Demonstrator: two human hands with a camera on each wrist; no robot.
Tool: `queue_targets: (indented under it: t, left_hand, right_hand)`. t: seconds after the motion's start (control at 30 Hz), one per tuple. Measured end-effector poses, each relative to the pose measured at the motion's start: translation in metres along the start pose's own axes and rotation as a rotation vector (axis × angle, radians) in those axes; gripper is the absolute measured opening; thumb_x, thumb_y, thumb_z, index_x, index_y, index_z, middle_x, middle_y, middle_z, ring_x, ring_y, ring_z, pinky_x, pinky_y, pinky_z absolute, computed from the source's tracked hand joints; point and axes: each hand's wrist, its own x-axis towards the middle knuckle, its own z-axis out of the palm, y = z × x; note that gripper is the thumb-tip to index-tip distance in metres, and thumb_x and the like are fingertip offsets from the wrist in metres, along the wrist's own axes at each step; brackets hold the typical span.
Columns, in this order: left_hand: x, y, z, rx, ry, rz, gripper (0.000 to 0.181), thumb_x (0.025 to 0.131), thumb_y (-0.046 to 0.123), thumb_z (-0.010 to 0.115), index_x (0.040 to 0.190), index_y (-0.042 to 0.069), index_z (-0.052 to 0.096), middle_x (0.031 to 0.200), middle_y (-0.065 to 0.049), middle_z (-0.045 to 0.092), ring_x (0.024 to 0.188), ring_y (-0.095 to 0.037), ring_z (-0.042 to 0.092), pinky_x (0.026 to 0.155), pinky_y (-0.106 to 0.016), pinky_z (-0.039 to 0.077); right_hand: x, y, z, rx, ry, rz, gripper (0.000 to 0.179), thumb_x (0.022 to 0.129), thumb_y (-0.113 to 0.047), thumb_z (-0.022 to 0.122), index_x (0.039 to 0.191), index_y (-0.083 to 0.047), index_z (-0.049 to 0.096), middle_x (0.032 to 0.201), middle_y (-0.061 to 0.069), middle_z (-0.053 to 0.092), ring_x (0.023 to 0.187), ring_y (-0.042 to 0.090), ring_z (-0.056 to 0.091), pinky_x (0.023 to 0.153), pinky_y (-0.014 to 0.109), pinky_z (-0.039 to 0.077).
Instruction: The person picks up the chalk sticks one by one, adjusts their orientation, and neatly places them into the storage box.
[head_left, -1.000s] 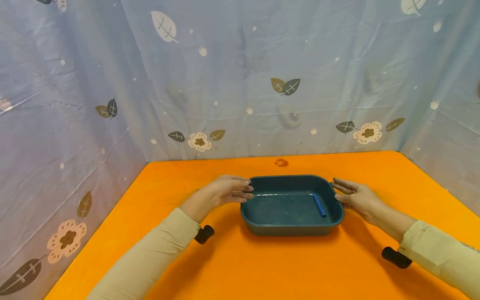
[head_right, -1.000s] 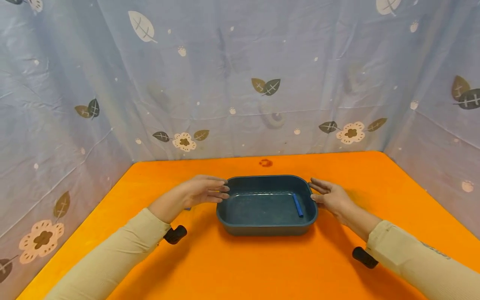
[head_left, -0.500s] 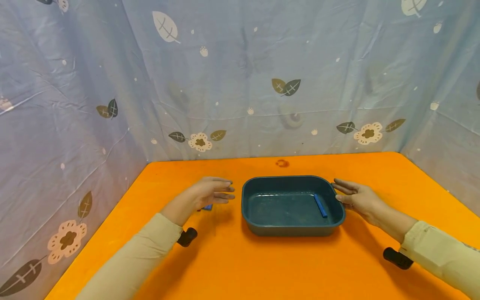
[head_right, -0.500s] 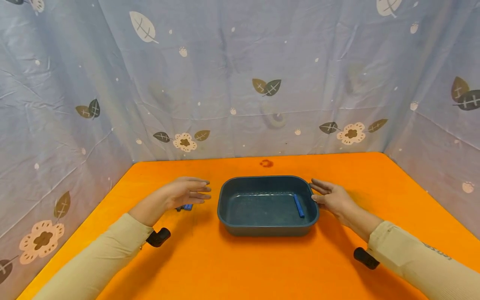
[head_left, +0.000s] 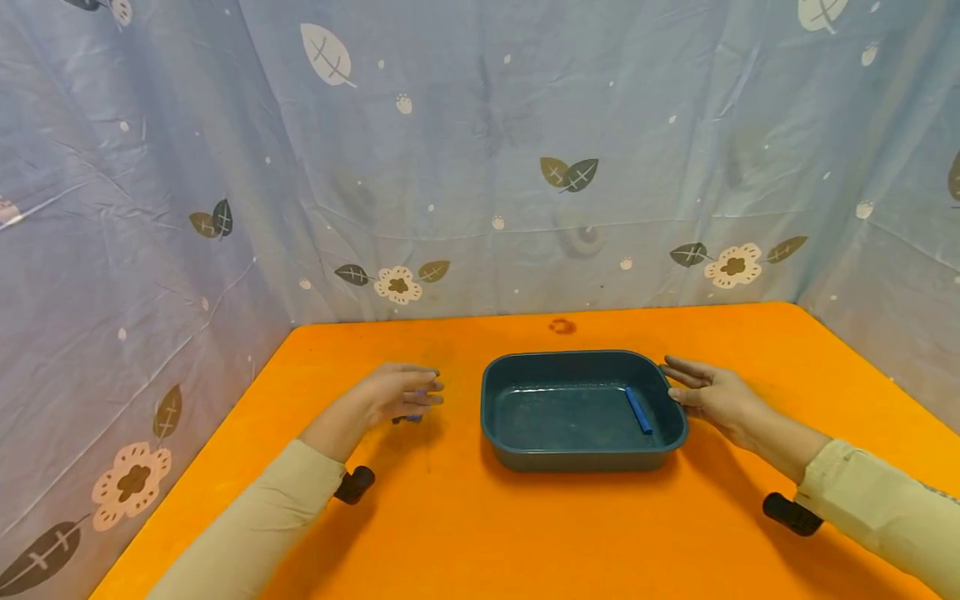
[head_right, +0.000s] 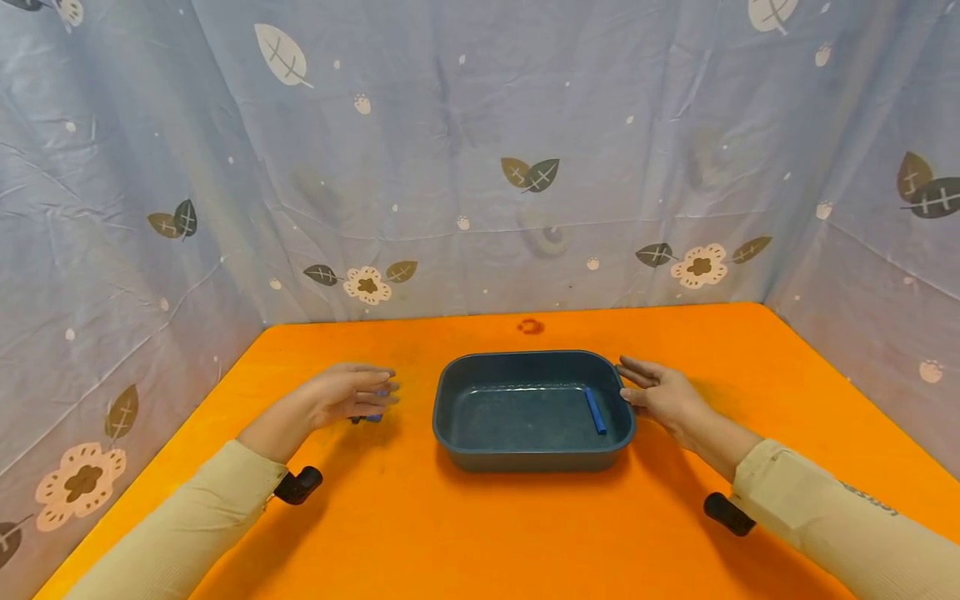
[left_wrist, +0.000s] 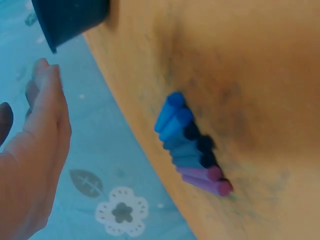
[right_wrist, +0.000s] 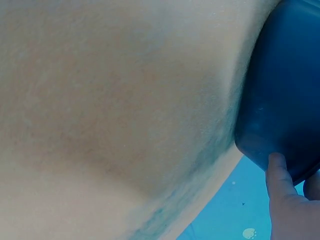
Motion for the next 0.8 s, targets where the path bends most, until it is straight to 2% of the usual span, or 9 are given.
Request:
queue_targets:
  t: [0.13, 0.3, 0.53, 0.7, 0.8]
  left_hand:
    - [-0.002, -0.006, -0.011, 0.025, 0.022, 0.000, 0.051, 0.106, 0.012, 0.040, 0.147, -0.014, 0.023, 0.145, -0.033, 0.035, 0.131, -0.043, 0.041, 0.106, -0.045, 0.040]
    - [-0.004, -0.012, -0.024, 0.037, 0.063, 0.004, 0.052, 0.106, 0.012, 0.041, 0.146, -0.014, 0.024, 0.144, -0.032, 0.038, 0.128, -0.040, 0.047, 0.106, -0.044, 0.041]
    - [-0.005, -0.015, -0.042, 0.043, 0.130, 0.010, 0.051, 0.105, 0.011, 0.044, 0.146, -0.014, 0.027, 0.140, -0.032, 0.044, 0.111, -0.027, 0.062, 0.096, -0.037, 0.050]
    - [-0.003, -0.018, -0.050, 0.003, 0.154, -0.009, 0.052, 0.105, 0.012, 0.044, 0.147, -0.013, 0.025, 0.143, -0.030, 0.042, 0.122, -0.034, 0.055, 0.092, -0.033, 0.053]
    - [0.000, -0.021, -0.056, 0.035, 0.177, -0.007, 0.052, 0.105, 0.011, 0.043, 0.147, -0.013, 0.025, 0.145, -0.031, 0.038, 0.127, -0.038, 0.048, 0.097, -0.037, 0.050]
  right_hand:
    - [0.000, 0.000, 0.000, 0.014, -0.002, -0.005, 0.064, 0.102, 0.001, 0.045, 0.152, 0.006, 0.005, 0.154, 0.032, 0.009, 0.092, -0.004, 0.058, 0.078, 0.023, 0.053]
    - [0.000, 0.002, 0.000, 0.010, -0.002, -0.007, 0.064, 0.102, 0.001, 0.044, 0.152, 0.005, 0.005, 0.154, 0.031, 0.010, 0.091, -0.003, 0.058, 0.078, 0.023, 0.053]
    - [-0.001, 0.005, 0.000, 0.036, 0.003, -0.026, 0.063, 0.102, 0.001, 0.044, 0.151, 0.007, 0.005, 0.153, 0.032, 0.009, 0.089, 0.000, 0.059, 0.075, 0.022, 0.052]
    - [0.000, 0.005, 0.000, 0.039, 0.002, -0.024, 0.063, 0.102, 0.001, 0.043, 0.152, 0.006, 0.005, 0.153, 0.032, 0.010, 0.088, 0.002, 0.059, 0.075, 0.023, 0.052]
    - [0.008, 0.016, -0.006, 0.032, 0.005, -0.022, 0.065, 0.103, -0.004, 0.047, 0.153, 0.004, 0.006, 0.155, 0.030, 0.012, 0.087, 0.004, 0.058, 0.074, 0.024, 0.052]
